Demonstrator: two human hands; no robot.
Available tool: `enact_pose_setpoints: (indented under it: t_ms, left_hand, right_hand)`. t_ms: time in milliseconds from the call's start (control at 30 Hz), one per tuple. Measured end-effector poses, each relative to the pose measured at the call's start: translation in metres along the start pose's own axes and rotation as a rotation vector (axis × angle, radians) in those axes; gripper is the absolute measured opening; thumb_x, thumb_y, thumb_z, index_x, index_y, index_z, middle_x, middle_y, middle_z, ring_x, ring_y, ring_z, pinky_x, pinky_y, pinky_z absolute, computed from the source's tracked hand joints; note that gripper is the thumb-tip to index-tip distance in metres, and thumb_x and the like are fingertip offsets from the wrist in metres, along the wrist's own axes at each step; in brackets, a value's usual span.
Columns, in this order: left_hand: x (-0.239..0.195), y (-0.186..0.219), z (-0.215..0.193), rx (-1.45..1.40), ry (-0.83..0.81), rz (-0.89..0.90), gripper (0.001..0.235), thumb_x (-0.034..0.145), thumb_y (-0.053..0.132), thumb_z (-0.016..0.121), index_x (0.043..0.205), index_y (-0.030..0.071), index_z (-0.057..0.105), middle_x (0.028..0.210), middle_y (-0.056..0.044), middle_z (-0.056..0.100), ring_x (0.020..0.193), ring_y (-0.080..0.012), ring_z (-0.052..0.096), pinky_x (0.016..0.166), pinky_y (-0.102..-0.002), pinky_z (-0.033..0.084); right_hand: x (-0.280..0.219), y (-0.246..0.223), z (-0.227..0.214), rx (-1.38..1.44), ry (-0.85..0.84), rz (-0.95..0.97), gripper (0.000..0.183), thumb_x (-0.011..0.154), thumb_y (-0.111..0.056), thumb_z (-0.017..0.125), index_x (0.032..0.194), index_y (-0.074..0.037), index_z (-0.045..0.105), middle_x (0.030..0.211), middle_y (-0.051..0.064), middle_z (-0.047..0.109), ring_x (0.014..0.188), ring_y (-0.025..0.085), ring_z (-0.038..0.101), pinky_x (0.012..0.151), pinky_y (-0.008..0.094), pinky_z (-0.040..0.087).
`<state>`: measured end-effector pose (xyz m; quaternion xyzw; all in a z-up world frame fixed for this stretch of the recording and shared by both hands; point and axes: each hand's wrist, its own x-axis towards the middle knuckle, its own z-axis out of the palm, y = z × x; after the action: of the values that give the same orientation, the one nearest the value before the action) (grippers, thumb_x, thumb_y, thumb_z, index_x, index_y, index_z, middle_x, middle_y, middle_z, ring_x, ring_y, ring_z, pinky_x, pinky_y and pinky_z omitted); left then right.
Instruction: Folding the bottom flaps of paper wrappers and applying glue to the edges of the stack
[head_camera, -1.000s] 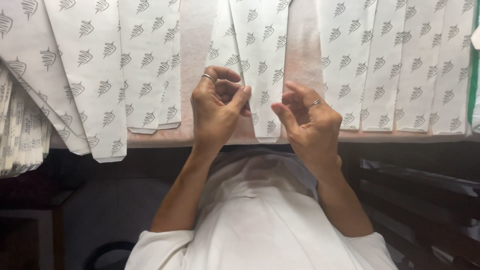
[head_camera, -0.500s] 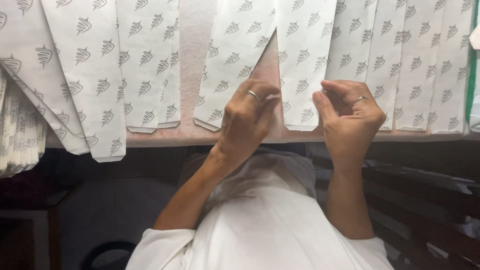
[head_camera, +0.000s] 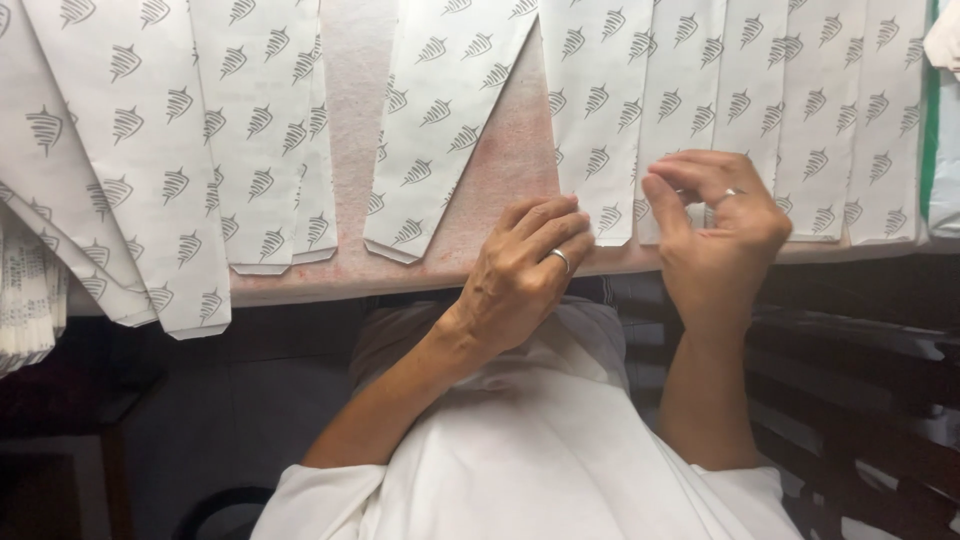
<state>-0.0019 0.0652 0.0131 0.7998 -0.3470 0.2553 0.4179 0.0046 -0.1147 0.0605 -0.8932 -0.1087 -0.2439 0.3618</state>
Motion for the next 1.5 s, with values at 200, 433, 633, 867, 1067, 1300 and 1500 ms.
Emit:
enact_pose_setpoints:
  t_ms: [200, 433, 633, 867, 1067, 1300, 1500]
  left_hand:
    - [0.003, 0.004, 0.002, 0.035, -0.003, 0.014, 0.012, 0.101, -0.009, 0.056, 0.092, -0.007, 0.063, 0.103, -0.018, 0.067, 0.103, -0.0402, 0.066, 0.089, -0.047, 0.051]
    - [0.0, 0.007, 0.004, 0.049, -0.032, -0.002, 0.013, 0.102, -0.009, 0.053, 0.095, -0.008, 0.064, 0.105, -0.018, 0.066, 0.105, -0.0393, 0.064, 0.088, -0.048, 0.049]
    - [0.001, 0.009, 0.007, 0.065, -0.046, -0.112, 0.005, 0.086, -0.005, 0.071, 0.086, -0.002, 0.074, 0.085, -0.011, 0.068, 0.102, -0.0306, 0.067, 0.093, -0.047, 0.048]
    - [0.004, 0.014, 0.009, 0.008, -0.03, -0.274, 0.007, 0.089, 0.001, 0.072, 0.082, -0.001, 0.072, 0.085, -0.008, 0.061, 0.101, -0.0287, 0.062, 0.09, -0.043, 0.04]
    - [0.01, 0.014, 0.012, -0.029, -0.037, -0.413, 0.003, 0.085, -0.003, 0.073, 0.086, -0.002, 0.071, 0.084, -0.007, 0.054, 0.091, -0.0248, 0.053, 0.085, -0.043, 0.03]
    - [0.003, 0.013, 0.012, -0.037, -0.097, -0.481, 0.013, 0.089, -0.006, 0.063, 0.094, 0.005, 0.068, 0.096, -0.004, 0.058, 0.098, -0.026, 0.055, 0.088, -0.042, 0.031]
    - [0.009, -0.025, -0.032, 0.075, 0.023, -0.451, 0.02, 0.091, 0.002, 0.071, 0.11, 0.006, 0.068, 0.109, -0.012, 0.065, 0.106, -0.032, 0.059, 0.095, -0.043, 0.046]
  right_hand:
    - [-0.016, 0.009, -0.023, 0.024, -0.1, -0.185, 0.011, 0.099, 0.011, 0.084, 0.1, 0.004, 0.075, 0.101, 0.016, 0.07, 0.097, 0.031, 0.059, 0.092, 0.041, 0.048]
    - [-0.031, 0.023, -0.016, 0.047, -0.215, -0.287, 0.012, 0.098, 0.006, 0.08, 0.106, -0.002, 0.075, 0.107, 0.01, 0.069, 0.099, 0.03, 0.051, 0.094, 0.039, 0.045]
    - [-0.024, 0.011, -0.011, 0.005, -0.217, -0.21, 0.009, 0.088, 0.004, 0.084, 0.088, -0.003, 0.079, 0.091, 0.01, 0.071, 0.088, 0.023, 0.053, 0.077, 0.032, 0.046]
    - [-0.023, 0.01, -0.007, 0.029, -0.214, -0.125, 0.012, 0.09, -0.002, 0.087, 0.084, -0.001, 0.076, 0.091, 0.011, 0.067, 0.09, 0.024, 0.052, 0.076, 0.032, 0.045]
    - [-0.017, 0.003, -0.007, 0.071, -0.243, 0.029, 0.011, 0.085, 0.002, 0.09, 0.086, -0.001, 0.079, 0.093, 0.012, 0.068, 0.095, 0.021, 0.052, 0.08, 0.031, 0.043]
    - [-0.02, 0.007, -0.009, 0.073, -0.279, 0.087, 0.014, 0.088, 0.007, 0.087, 0.091, -0.005, 0.079, 0.096, 0.007, 0.072, 0.102, 0.022, 0.054, 0.089, 0.029, 0.045]
    - [-0.022, 0.004, -0.009, 0.048, -0.26, 0.094, 0.02, 0.089, 0.013, 0.084, 0.094, -0.006, 0.079, 0.1, 0.006, 0.075, 0.105, 0.023, 0.055, 0.091, 0.029, 0.048]
